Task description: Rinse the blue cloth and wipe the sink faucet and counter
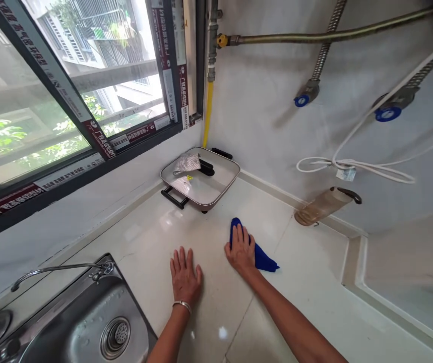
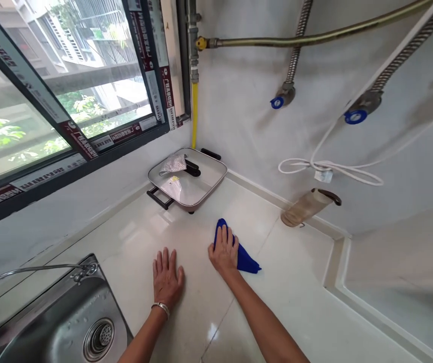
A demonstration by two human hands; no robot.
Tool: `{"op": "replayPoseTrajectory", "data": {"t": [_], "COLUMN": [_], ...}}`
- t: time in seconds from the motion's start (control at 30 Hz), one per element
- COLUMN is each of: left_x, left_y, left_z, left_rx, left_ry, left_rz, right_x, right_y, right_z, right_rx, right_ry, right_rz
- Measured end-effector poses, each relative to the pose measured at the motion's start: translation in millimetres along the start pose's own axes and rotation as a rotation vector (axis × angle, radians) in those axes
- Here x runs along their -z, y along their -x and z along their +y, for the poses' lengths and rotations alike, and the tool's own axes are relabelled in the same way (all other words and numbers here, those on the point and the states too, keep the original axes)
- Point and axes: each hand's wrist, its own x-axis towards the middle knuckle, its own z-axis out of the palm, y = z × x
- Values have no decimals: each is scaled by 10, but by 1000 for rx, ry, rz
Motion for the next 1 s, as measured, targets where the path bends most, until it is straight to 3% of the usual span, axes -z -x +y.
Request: {"op": "replayPoseTrajectory", "data": {"t": [0.17,0.27,0.43,0.67,0.83,1.0], "left_x": [-50,-78,-134,-136,-119,-100], "left_y": [11,7,-3,-7,28,79], "left_z": [-29,-53,-113,-126,-172,-214], "left_rx": [0,-5,11,24,29,-20], "left_ry": [-5,-10,31,93,143,182], "left_rz": [25,34,43,63,113,138], "right_x": [-28,-17,50,52,81,138], "right_y": [-81,-19,246,943,1377,1850], "right_z": [-527,-693,-695,-585,-280,595], "right_rx": [210,381,575,526,453,287], "right_ry": [-116,-173,-185,-196,-330,-427], "right_rz": [-75,-128,-161,-58,65,258]}}
